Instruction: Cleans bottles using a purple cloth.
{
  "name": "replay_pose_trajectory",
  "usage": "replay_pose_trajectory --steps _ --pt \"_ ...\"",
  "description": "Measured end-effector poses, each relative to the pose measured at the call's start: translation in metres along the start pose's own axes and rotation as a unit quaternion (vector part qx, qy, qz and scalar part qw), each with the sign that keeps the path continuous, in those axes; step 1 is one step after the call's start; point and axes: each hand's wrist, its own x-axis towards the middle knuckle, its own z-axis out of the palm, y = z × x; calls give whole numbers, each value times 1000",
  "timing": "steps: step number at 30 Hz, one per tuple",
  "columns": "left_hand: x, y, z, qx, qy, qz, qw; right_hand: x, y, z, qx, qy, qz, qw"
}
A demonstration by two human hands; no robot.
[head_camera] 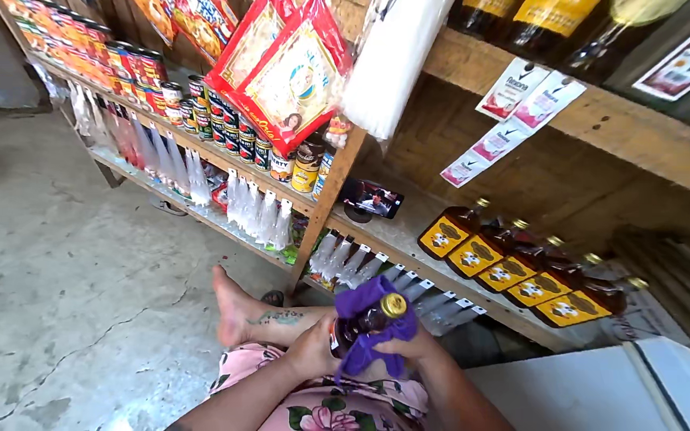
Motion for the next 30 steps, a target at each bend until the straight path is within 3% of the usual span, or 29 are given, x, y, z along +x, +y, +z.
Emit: replay_pose_trajectory --steps 3,8,12,16,19,22,24,27,30 --pt "7 -8 11 -34 35 -4 999 -3 -1 20 22 117 60 991" --pt "9 -2 13 -43 63 4 997 -15 -13 65 65 262 -12 963" --pt "7 -5 18 -62 89 64 992 -32 6 75 53 228 -48 971" --pt "5 5 14 -9 63 14 998 -15 -19 51 -36 248 14 968" --pt "5 9 13 18 52 22 998 -7 -21 33 -98 274 29 956" --pt "6 12 8 32 24 14 999 -5 -35 35 22 299 -72 951" --pt "3 15 8 39 11 -2 999 -7 -43 35 84 268 -147 948" --pt "2 14 9 38 8 -12 999 -8 -38 32 103 216 -159 958" --pt "3 5 13 42 33 8 999 -9 -6 33 52 243 -124 961"
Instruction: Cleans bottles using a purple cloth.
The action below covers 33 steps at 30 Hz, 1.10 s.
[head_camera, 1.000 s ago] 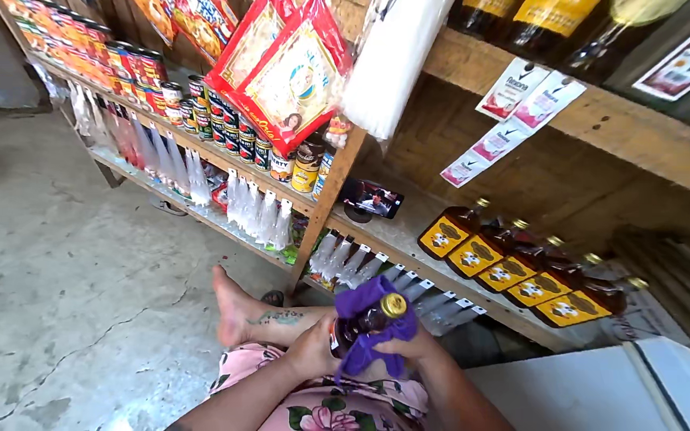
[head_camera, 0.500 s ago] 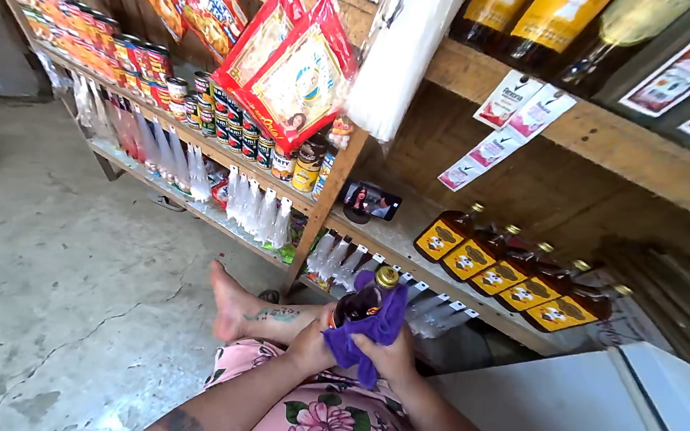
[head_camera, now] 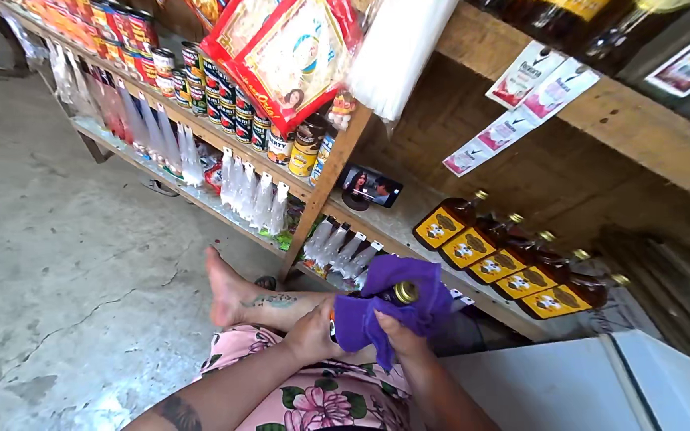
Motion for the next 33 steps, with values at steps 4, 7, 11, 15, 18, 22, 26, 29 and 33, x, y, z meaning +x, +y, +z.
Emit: replay_pose_trajectory --steps 4,7,11,15,18,22,26,29,33 --pt "0 -4 1 -20 18 36 999 -7 15 -5 -87 -5 94 992" --pt "0 -3 -1 -26 5 1 1000 -5 8 -6 -74 -48 148 985" --pt "0 2 -5 -30 -9 -42 999 1 9 -16 -130 -103 236 958" --pt "0 -1 -5 -27 -6 -29 999 1 27 -28 -107 -119 272 949" --pt "2 -1 -6 -41 -18 -45 998 -2 37 -31 -74 -107 257 958" --pt "2 -1 -7 -53 -18 -46 997 -4 34 -31 -43 -86 249 964" --pt "0 -2 -9 -52 -26 -32 998 -5 27 -26 32 -53 206 977" --pt "-2 0 -7 -46 -7 -19 999 -8 25 -22 70 -51 152 984" --pt "-2 2 -6 -35 0 -15 999 -7 9 -9 28 -20 149 988"
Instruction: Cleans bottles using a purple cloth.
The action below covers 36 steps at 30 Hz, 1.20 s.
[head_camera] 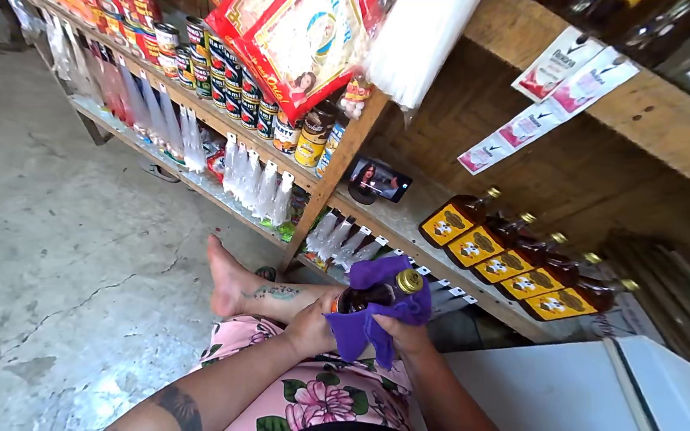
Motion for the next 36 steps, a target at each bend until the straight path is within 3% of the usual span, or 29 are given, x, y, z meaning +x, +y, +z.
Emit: replay_pose_trajectory --steps 6,13,30,36 --pt "1 -5 3 16 2 15 1000 -1 -10 14 -72 39 -9 997" --pt "2 0 -2 21 -14 1 1000 2 -16 22 -42 15 -1 999" --pt "1 -3 1 27 -6 15 1000 5 -13 16 -122 37 32 991" --pt "2 0 0 37 -26 -18 999 8 -13 18 -142 47 46 988"
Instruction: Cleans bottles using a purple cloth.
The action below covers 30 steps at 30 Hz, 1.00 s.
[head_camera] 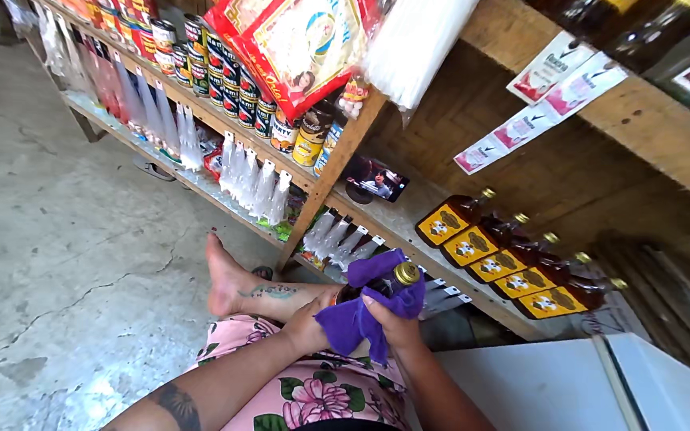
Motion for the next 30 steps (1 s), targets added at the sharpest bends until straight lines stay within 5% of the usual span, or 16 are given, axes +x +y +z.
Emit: replay_pose_trajectory --steps 12,30 --pt "1 1 -3 -19 4 35 999 -5 -9 6 96 -17 -30 995" --pt "-1 -2 -2 -18 27 68 997 -10 -10 14 85 4 -38 996"
